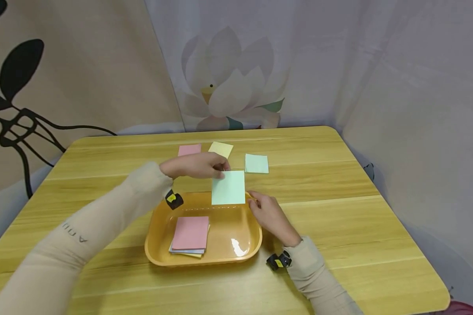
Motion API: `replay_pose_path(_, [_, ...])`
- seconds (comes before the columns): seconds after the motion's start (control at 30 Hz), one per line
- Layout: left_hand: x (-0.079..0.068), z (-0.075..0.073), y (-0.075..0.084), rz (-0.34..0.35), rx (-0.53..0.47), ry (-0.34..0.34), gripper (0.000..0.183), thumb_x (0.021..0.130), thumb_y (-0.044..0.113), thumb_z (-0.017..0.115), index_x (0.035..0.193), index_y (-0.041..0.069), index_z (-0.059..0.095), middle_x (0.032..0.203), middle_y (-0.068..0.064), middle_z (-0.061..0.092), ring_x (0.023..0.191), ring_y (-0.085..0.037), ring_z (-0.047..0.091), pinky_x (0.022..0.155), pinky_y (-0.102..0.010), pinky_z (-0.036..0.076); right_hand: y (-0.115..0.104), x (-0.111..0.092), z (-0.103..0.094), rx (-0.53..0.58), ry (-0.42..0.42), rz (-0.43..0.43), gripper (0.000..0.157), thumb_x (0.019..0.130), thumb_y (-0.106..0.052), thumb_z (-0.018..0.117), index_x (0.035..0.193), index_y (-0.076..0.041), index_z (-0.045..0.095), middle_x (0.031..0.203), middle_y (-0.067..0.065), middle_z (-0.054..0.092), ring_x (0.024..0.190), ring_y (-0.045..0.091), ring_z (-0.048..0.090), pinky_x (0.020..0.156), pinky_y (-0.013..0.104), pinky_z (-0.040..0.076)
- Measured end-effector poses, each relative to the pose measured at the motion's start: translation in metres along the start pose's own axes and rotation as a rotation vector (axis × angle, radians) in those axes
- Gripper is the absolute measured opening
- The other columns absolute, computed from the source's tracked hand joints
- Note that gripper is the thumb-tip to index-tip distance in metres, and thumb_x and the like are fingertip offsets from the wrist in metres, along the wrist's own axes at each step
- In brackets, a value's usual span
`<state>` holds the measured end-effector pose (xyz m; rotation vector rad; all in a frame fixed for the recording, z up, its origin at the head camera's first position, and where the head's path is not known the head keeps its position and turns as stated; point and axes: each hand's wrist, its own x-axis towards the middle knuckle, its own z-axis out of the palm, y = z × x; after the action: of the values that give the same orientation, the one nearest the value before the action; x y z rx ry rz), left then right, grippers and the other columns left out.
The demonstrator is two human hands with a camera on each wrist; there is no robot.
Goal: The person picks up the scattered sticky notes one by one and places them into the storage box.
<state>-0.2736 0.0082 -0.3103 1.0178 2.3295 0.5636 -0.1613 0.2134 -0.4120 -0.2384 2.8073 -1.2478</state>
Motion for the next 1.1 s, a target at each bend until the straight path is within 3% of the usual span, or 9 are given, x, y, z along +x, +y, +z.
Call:
replay_pose_path(0.1, [-0.004, 0.005, 0.001, -0.007, -0.016, -0.02, 0.026, 0.097, 0.013, 0.056, 0.12, 0.003, 0.059, 0.122, -0.01, 0.061, 0.114, -0.022, 0.057, 0.097, -0.035, 0.047, -0.001, -0.001, -0.001, 0.005, -0.004, 0.003, 0.04, 0.099, -0.012, 0.044, 0.136, 0.0, 0.051, 0.057, -0.002, 0.043, 0.046, 0.009, 0.034, 0.044, 0.021, 0.031])
replay_pose_path(0.3, [-0.013, 0.016, 0.007, 0.01, -0.002, -0.067, 0.024, 0.096, 0.012, 0.059, 0.117, 0.002, 0.061, 0.12, -0.011, 0.062, 0.113, -0.023, 0.058, 0.096, -0.034, 0.048, 0.0, -0.002, 0.0, 0.019, -0.008, 0.007, 0.039, 0.1, -0.013, 0.045, 0.137, -0.001, 0.051, 0.053, -0.004, 0.037, 0.043, 0.008, 0.032, 0.041, 0.021, 0.029])
replay_pose_path(0.6, [-0.016, 0.041, 0.014, 0.025, 0.036, -0.116, 0.022, 0.093, 0.011, 0.063, 0.113, 0.003, 0.064, 0.115, -0.009, 0.065, 0.104, -0.019, 0.061, 0.091, -0.031, 0.05, 0.0, -0.002, 0.001, 0.046, -0.021, 0.007, 0.037, 0.101, -0.014, 0.045, 0.136, -0.002, 0.053, 0.057, -0.002, 0.042, 0.044, 0.008, 0.035, 0.041, 0.021, 0.032])
replay_pose_path(1.1, [-0.015, 0.07, 0.023, -0.072, 0.109, -0.159, 0.024, 0.09, 0.012, 0.067, 0.113, 0.006, 0.064, 0.111, -0.007, 0.066, 0.104, -0.018, 0.062, 0.09, -0.031, 0.05, -0.001, -0.001, 0.0, 0.032, -0.009, 0.037, 0.04, 0.101, -0.016, 0.047, 0.137, 0.001, 0.05, 0.055, -0.002, 0.039, 0.045, 0.01, 0.033, 0.042, 0.021, 0.029])
